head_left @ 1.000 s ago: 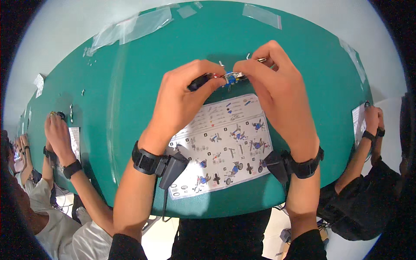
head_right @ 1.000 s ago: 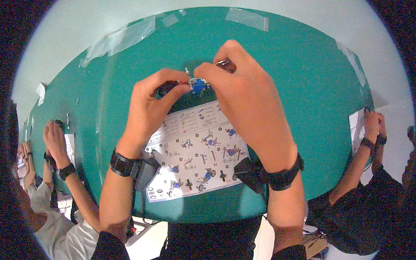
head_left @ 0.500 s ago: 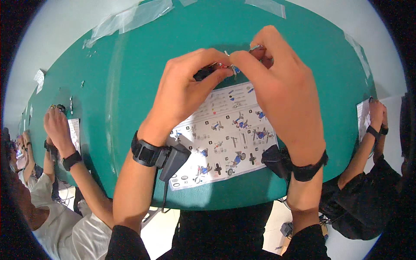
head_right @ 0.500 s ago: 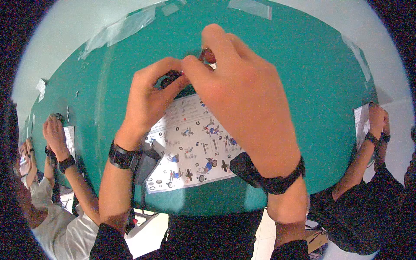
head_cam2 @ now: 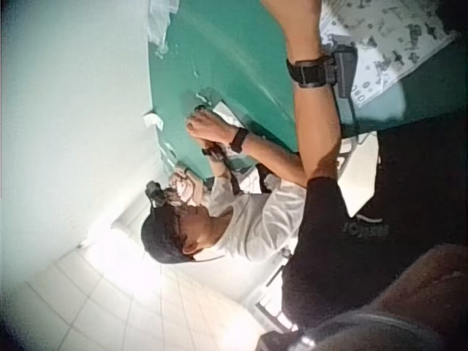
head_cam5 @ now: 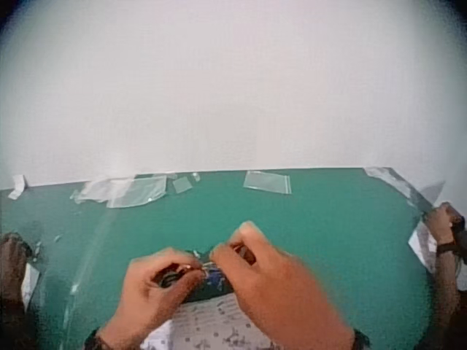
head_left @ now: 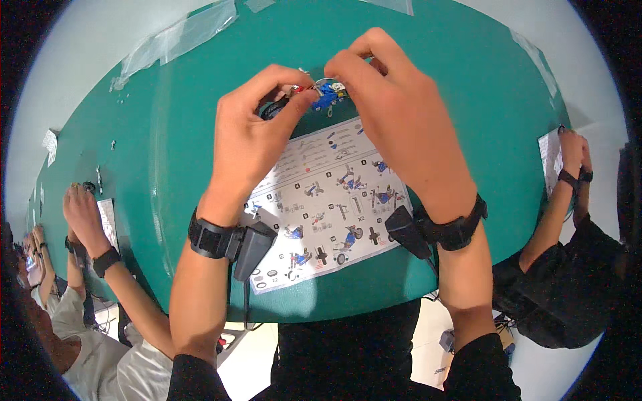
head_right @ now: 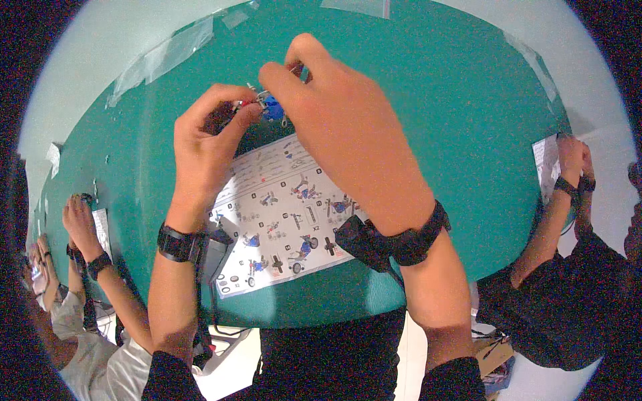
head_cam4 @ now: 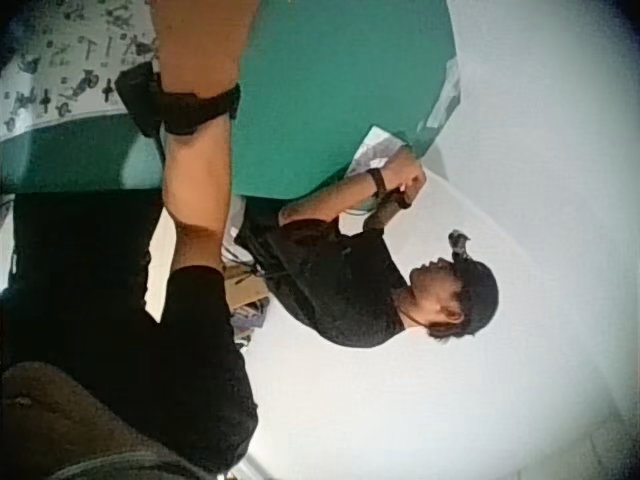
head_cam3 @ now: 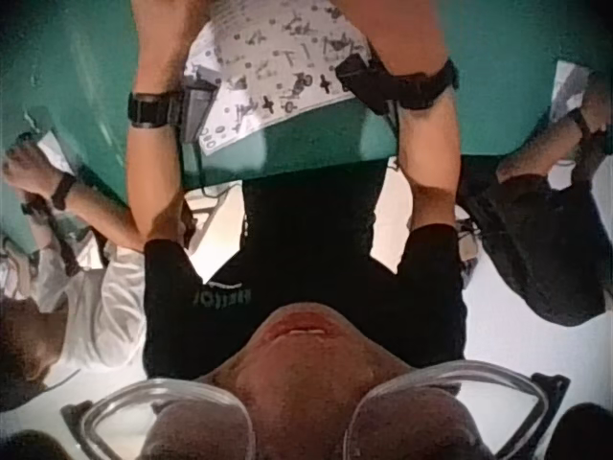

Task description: The person is assembling a small toy motorcycle using instructions.

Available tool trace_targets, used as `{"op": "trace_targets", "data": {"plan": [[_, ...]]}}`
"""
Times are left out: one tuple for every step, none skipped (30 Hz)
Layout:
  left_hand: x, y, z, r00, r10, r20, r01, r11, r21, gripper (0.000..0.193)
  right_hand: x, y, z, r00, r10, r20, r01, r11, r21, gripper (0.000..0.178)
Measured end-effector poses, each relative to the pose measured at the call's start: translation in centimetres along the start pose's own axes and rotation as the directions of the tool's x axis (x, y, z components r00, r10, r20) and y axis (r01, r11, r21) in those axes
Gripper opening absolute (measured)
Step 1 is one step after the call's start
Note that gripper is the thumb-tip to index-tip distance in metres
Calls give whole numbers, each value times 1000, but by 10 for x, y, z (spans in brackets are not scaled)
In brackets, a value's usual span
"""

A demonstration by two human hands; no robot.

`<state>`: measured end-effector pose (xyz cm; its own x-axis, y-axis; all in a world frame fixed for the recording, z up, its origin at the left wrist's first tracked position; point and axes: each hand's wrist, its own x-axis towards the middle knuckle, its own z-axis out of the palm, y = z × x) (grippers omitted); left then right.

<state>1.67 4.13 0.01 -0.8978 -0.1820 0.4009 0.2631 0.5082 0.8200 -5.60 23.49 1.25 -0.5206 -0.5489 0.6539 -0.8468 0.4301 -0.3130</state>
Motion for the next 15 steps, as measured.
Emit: {"op": "trace_targets", "data": {"plan": [[0, 1, -1, 1000, -1, 10, 1, 999, 37, 11, 0, 3, 0, 1000, 10, 1, -10, 999, 42, 20], [1, 1, 0, 1000, -1, 5, 1, 999, 39, 11, 1, 4, -1, 1000, 19, 3, -19, 996, 86, 22], [1, 2, 3, 1000, 16, -3, -16, 1000, -5, 11, 1, 5, -2, 1000, 13, 3, -14, 996, 90, 22], [1, 2, 4, 999, 34, -8, -34, 998, -51, 11, 1, 5, -4, 999, 27, 21, -29, 995, 93, 21], [1, 1, 3, 999, 34, -12, -34, 998, -50, 11, 1, 5, -5, 998, 41, 40, -44, 994, 96, 19], [2, 1, 2, 1000, 28, 2, -28, 999, -27, 11, 1, 5, -4, 998, 37, 40, -41, 994, 97, 19], [2, 1, 1, 1000, 22, 14, -22, 1000, -2, 11, 1, 5, -4, 998, 45, 36, -49, 990, 129, 16], [2, 1, 1, 1000, 23, 11, -23, 1000, 1, 11, 0, 5, -4, 998, 54, 31, -58, 985, 161, 13], [2, 1, 1, 1000, 18, 13, -18, 1000, -4, 11, 0, 5, -6, 998, 51, 30, -55, 985, 163, 13], [2, 0, 0, 1000, 15, 17, -15, 1000, -9, 12, 0, 6, -7, 990, 98, 103, -114, 981, 156, 11], [2, -1, -1, 1000, 17, 18, -17, 1000, -6, 12, 0, 6, -8, 973, 146, 176, -172, 974, 144, 11], [2, -2, -2, 997, 80, 12, -81, 996, 45, 12, 1, 6, -8, 974, 147, 173, -173, 974, 146, 11], [1, -3, -3, 990, 141, 10, -141, 985, 95, 12, 0, 7, -7, 978, 135, 156, -166, 964, 205, 11], [1, -3, -3, 990, 140, 13, -140, 985, 96, 12, 0, 7, -6, 982, 125, 139, -159, 951, 264, 12], [0, -3, -2, 995, 98, 1, -98, 994, 53, 12, -1, 6, -5, 982, 129, 138, -162, 950, 266, 12]]}}
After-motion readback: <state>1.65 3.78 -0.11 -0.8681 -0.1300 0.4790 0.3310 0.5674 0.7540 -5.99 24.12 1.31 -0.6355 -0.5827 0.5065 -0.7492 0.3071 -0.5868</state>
